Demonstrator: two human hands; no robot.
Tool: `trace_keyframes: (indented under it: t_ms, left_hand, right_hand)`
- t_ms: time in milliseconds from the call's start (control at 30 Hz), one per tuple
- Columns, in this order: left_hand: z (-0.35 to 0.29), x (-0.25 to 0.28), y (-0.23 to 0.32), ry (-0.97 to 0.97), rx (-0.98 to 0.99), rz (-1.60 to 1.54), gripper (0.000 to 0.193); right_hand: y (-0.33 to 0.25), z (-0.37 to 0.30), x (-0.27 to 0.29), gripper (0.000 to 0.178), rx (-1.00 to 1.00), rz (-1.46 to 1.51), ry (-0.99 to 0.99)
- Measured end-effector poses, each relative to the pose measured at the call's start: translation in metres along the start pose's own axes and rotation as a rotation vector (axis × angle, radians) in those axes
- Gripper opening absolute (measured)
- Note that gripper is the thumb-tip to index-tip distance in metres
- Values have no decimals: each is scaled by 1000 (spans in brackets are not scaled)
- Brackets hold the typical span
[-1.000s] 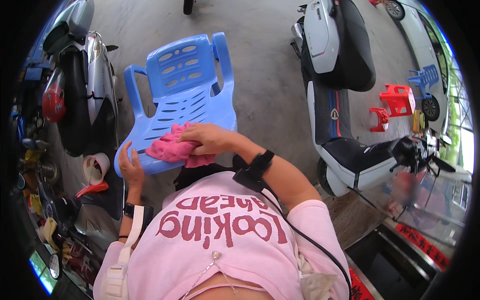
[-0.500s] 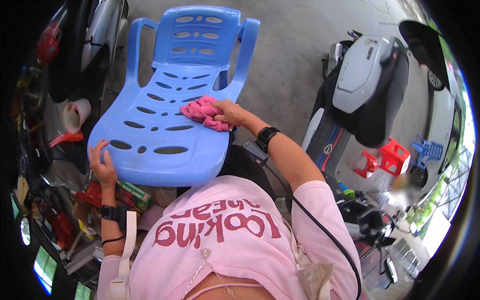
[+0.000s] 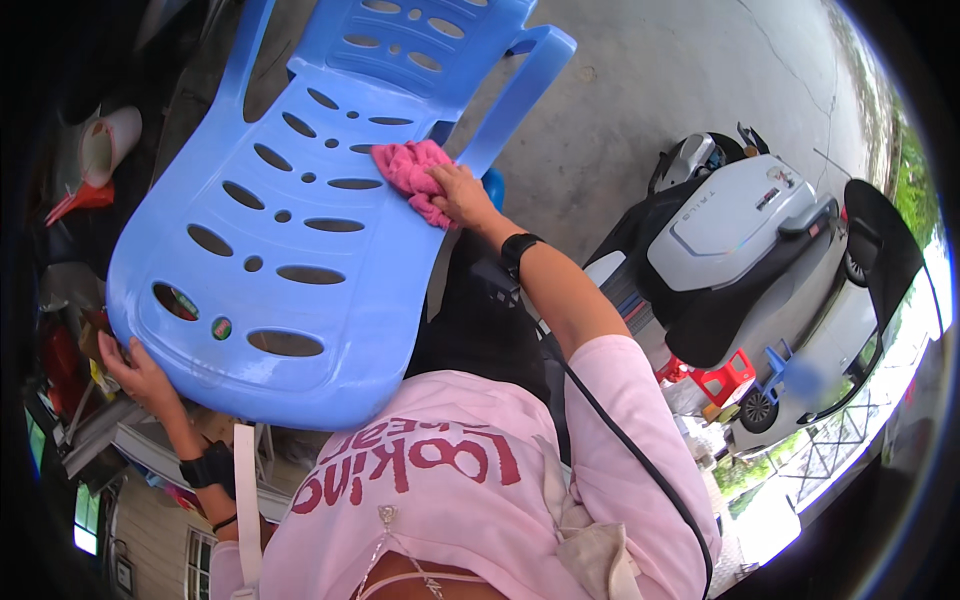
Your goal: Wiping down a blue plastic chair with a pink cloth.
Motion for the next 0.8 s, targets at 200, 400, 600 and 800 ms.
trace_keyframes:
  t_ms: [200,400,600,800]
  left_hand:
    - [-87,-7,29,-179,450,-61,71]
    - [-136,-9,58,34,558,-34,71]
    - [-138,-23,72,82,559,-33,67]
    - [-135,-26,71,104,524,55,65]
  right_hand:
    - [42,32,53,37,432,-773,-113]
    - [71,82,160,41,380,-815,152]
    - [93,116,212,56,-12,-632,463]
    - [95,127,210,55,-97,-556,439]
Point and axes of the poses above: each hand's wrist, its own z-axis towards the middle knuckle, its own x-axis out of the back of the hand, y = z × x, the point moved 5 cm from there along z, towards the middle knuckle, and after that the axes turned 1 degree about y, right-handed, at the moved point
